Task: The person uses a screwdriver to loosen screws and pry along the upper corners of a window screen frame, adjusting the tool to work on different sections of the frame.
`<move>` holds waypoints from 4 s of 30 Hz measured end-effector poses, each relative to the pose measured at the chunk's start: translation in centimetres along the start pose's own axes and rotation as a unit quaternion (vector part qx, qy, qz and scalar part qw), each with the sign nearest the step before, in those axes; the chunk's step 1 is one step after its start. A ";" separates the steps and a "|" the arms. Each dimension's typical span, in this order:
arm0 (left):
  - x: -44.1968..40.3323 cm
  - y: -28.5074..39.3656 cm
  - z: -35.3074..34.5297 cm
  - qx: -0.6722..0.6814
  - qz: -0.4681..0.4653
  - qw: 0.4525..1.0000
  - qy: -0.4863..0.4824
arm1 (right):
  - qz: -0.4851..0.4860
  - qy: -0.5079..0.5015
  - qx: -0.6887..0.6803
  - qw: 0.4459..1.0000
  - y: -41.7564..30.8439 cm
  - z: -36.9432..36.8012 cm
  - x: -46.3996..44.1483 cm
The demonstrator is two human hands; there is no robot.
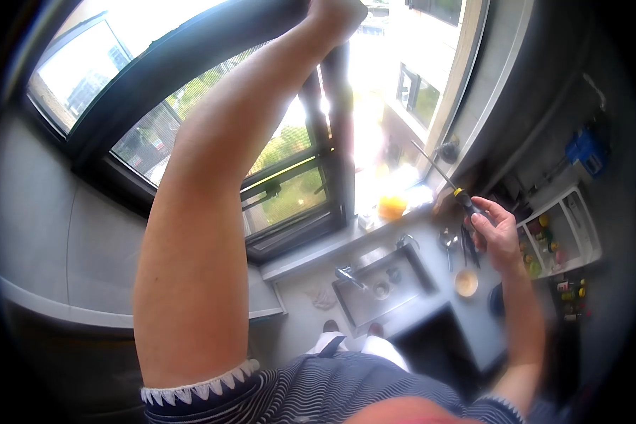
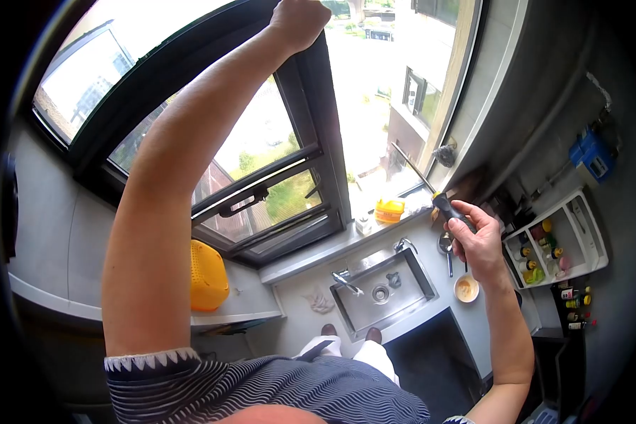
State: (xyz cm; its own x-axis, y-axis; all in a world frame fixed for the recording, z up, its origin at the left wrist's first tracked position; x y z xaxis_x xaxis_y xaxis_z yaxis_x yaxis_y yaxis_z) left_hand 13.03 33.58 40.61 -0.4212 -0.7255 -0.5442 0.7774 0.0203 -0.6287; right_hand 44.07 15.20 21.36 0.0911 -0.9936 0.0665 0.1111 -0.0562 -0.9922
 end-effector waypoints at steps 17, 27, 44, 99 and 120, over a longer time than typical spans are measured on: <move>4.4 -5.5 1.9 0.191 0.081 0.971 0.121 | 0.086 -0.048 -0.050 0.994 -5.6 -4.2 -2.4; 6.0 -6.8 1.2 0.255 0.131 0.929 0.234 | 0.215 -0.089 -0.082 0.969 -12.7 -8.7 -5.9; 6.0 -6.3 1.5 0.243 0.101 0.931 0.255 | 0.213 -0.087 -0.114 0.967 -13.6 -9.8 -8.3; 6.1 -6.4 1.7 0.275 0.109 0.925 0.239 | 0.313 -0.060 0.194 0.928 -18.0 -10.0 -7.0; 6.3 -6.5 1.9 0.288 0.129 0.928 0.199 | 0.229 0.002 0.134 0.964 -14.0 -7.3 -2.1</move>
State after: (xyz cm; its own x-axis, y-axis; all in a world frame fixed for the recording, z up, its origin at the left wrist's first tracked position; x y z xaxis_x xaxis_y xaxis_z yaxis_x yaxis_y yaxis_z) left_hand 6.20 27.60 42.34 -0.2368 -0.4337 -0.8694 0.9484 -0.2972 -0.1100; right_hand 35.08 17.34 34.35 0.1874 -0.9087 -0.3730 0.3125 0.4152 -0.8544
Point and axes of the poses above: each hand's wrist, its own x-axis away from the middle knuckle, its own z-axis out of the back of the hand, y = z × x, the point moved 5 cm from there along -x, towards the middle knuckle, and after that the axes turned 5 degrees about y, right-handed, at the moved point
